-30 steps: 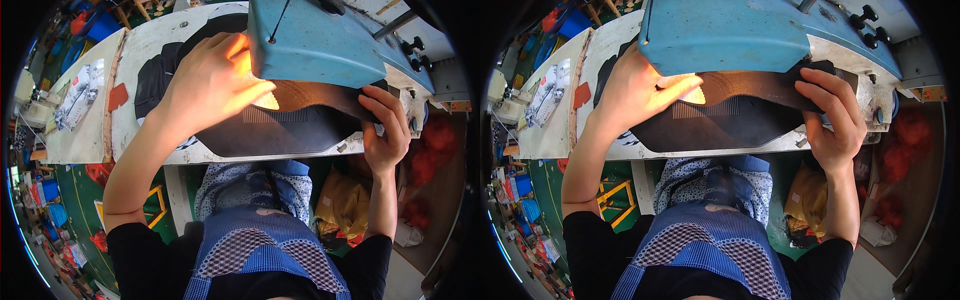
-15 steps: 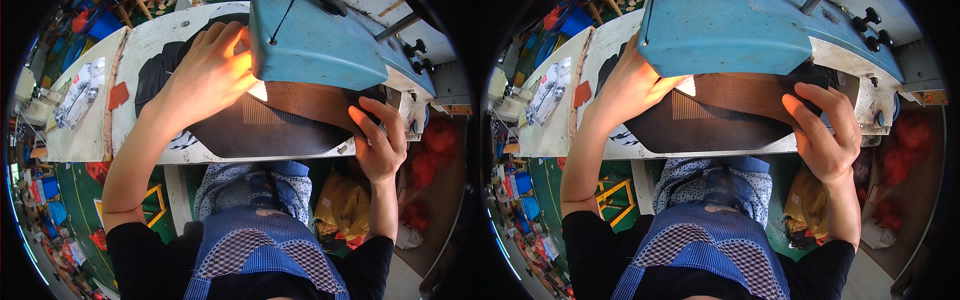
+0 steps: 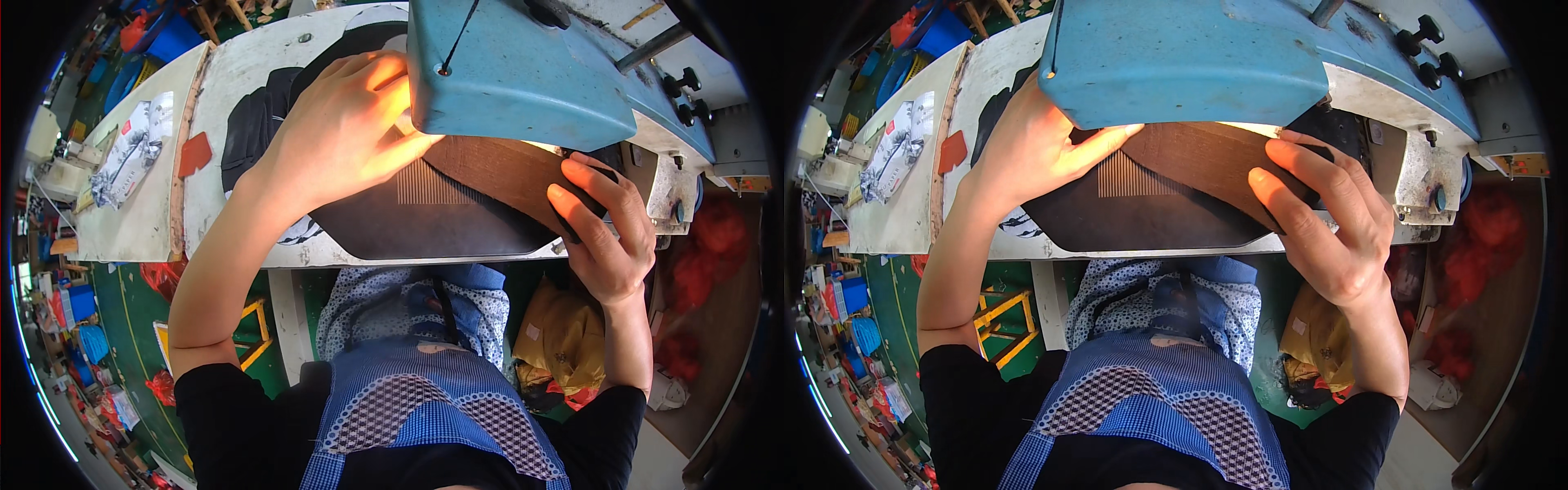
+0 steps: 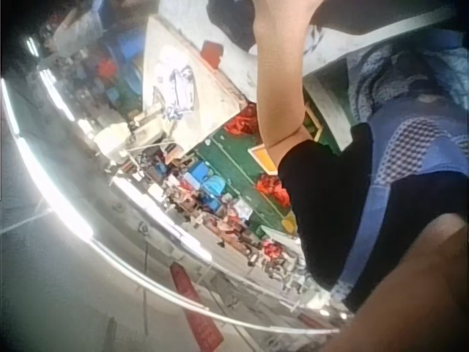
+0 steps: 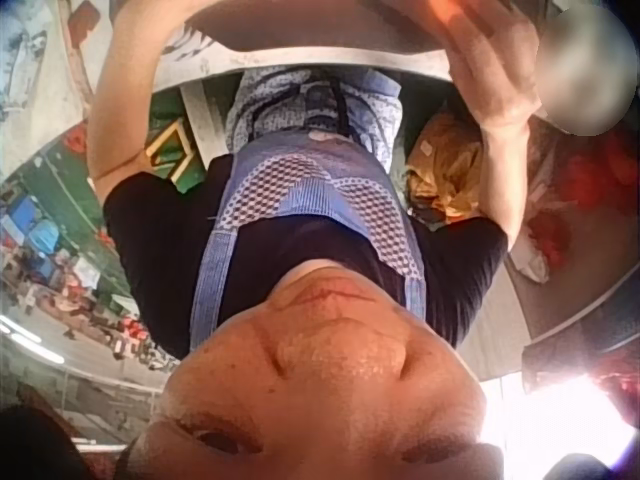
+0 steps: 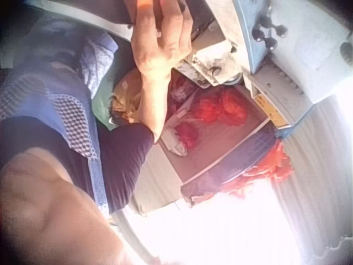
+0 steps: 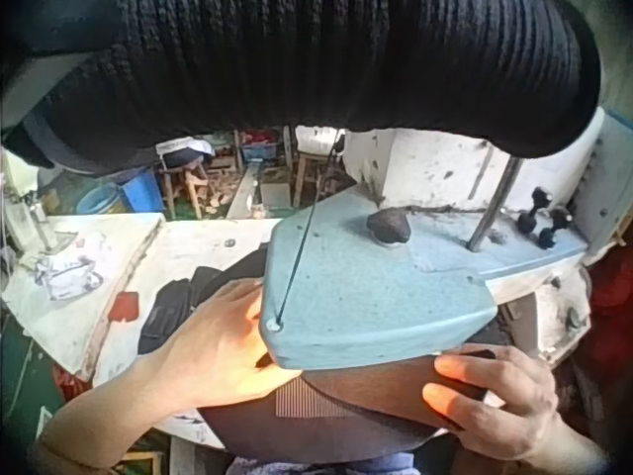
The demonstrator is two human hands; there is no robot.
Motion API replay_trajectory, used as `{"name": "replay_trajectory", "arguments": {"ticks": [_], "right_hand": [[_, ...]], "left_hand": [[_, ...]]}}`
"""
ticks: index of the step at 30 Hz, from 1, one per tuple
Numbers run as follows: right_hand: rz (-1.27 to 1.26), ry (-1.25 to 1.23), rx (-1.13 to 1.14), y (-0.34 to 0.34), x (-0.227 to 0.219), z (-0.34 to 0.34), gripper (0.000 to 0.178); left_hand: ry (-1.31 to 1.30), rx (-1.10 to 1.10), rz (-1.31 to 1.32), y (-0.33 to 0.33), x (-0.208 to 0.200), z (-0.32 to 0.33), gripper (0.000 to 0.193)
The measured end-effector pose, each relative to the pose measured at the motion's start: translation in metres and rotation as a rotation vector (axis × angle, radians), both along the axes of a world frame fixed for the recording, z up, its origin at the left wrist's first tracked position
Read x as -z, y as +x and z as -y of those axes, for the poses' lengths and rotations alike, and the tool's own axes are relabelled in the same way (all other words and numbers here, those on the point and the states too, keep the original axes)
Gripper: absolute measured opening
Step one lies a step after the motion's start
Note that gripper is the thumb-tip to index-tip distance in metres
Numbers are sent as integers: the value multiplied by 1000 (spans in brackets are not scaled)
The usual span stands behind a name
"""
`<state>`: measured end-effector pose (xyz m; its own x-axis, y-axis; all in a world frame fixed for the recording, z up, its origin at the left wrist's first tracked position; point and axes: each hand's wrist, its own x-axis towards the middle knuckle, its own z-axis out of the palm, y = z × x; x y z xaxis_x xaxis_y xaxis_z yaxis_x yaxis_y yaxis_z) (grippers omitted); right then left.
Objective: The person aligns and feeds shoe upper fabric pieces into a sewing machine by hand, guiding the edges through the machine one by one.
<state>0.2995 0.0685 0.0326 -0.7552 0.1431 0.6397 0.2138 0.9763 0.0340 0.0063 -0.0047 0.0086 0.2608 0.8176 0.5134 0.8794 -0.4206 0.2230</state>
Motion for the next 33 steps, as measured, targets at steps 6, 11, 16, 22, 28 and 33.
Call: {"name": "replay_trajectory", "arguments": {"ticks": [6, 11, 16, 22, 28, 33], "right_hand": [[14, 53, -2, -4, 3, 6, 37], [42, 51, 6, -5, 0, 15, 38], [56, 79, -5, -12, 3, 18, 39], [73, 80, -12, -18, 5, 21, 42], [96, 48, -11, -24, 2, 27, 39], [67, 25, -32, -27, 5, 29, 45]], "left_hand": [[149, -16, -86, -5, 6, -5, 20], [148, 9, -94, -6, 7, -5, 16], [212, 17, -197, -10, 8, -5, 21], [-20, -10, 59, 1, 1, 0, 27], [27, 0, 51, -3, 4, -4, 24], [94, -4, -4, -8, 6, -5, 23]]}}
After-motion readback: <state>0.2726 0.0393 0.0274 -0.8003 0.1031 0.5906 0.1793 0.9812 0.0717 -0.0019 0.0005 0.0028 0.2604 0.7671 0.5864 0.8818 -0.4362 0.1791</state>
